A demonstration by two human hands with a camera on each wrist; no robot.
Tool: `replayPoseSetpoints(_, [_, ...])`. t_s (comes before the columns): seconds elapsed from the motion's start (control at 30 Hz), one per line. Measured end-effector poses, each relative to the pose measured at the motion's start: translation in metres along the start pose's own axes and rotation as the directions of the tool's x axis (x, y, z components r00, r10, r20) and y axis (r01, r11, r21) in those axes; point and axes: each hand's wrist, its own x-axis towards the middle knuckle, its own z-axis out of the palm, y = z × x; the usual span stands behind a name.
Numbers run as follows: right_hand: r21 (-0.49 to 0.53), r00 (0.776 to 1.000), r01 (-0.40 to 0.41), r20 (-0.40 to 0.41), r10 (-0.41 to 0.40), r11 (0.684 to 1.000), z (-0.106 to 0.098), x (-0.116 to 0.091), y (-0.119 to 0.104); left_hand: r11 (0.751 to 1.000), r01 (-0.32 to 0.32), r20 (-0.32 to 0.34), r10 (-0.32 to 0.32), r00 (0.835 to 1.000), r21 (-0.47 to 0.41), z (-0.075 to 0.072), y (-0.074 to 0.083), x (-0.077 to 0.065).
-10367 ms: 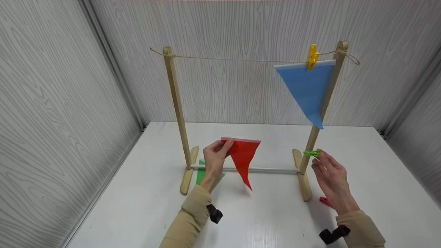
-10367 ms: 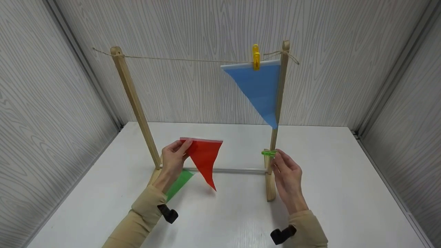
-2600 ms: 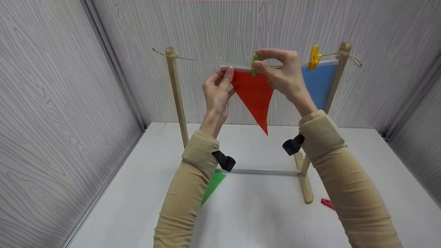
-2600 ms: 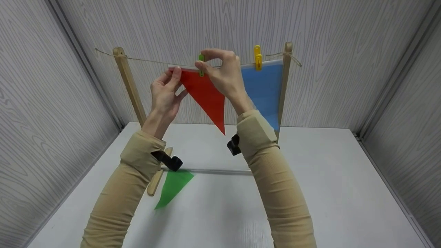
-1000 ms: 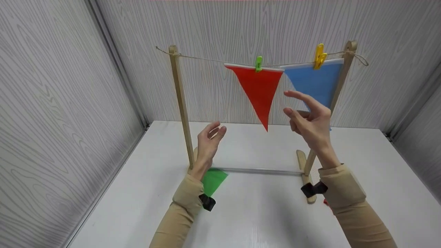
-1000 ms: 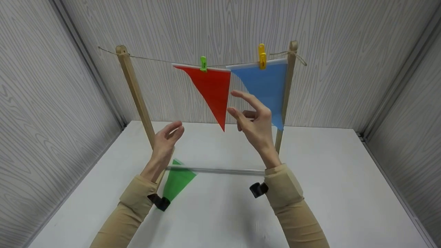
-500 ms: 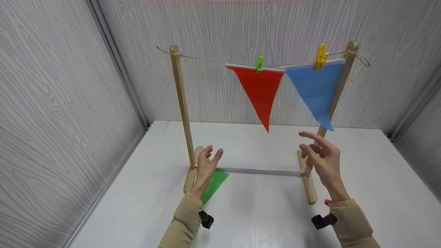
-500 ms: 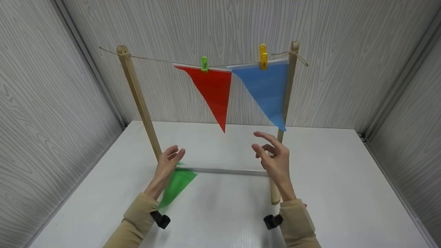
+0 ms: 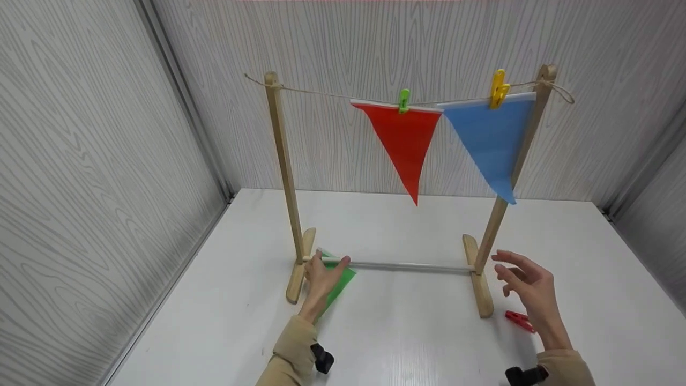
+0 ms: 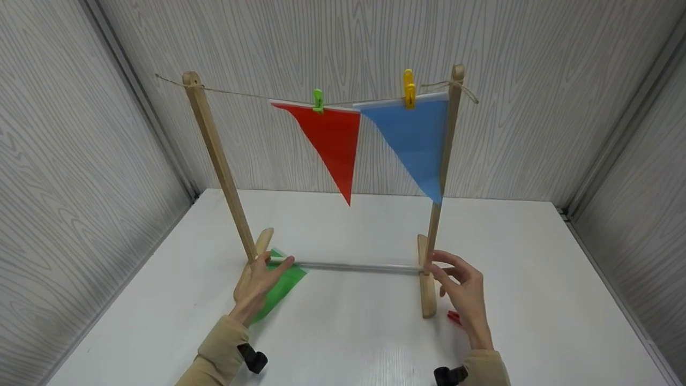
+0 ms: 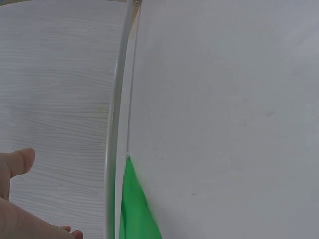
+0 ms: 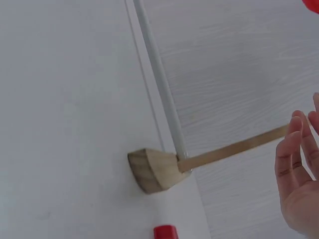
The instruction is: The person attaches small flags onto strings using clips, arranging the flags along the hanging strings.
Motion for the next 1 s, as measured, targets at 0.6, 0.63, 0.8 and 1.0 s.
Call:
replayPoseSetpoints(0.6, [-0.299,0.894,-0.424,0.015,0.449,0.855,-0.070,-0.012,0.036,0.992,0.092,0.005,-0.093,0.996,0.081,0.003,-0.019,0.005])
replayPoseSetpoints(0.63, [-0.316,0.888,-0.432,0.016,0.460,0.845,-0.071,-0.013,0.037,0.991,0.090,0.008,-0.091,0.996,0.095,0.003,-0.020,0.005])
replayPoseSetpoints(0.8, [-0.373,0.863,-0.450,0.053,0.502,0.812,-0.076,-0.014,0.039,0.988,0.082,0.026,-0.086,0.996,0.127,0.002,-0.023,0.007])
replayPoseSetpoints(1.0, [-0.392,0.825,-0.474,0.117,0.553,0.789,-0.080,-0.015,0.041,0.980,0.073,0.026,-0.079,0.997,0.185,0.003,-0.025,0.009])
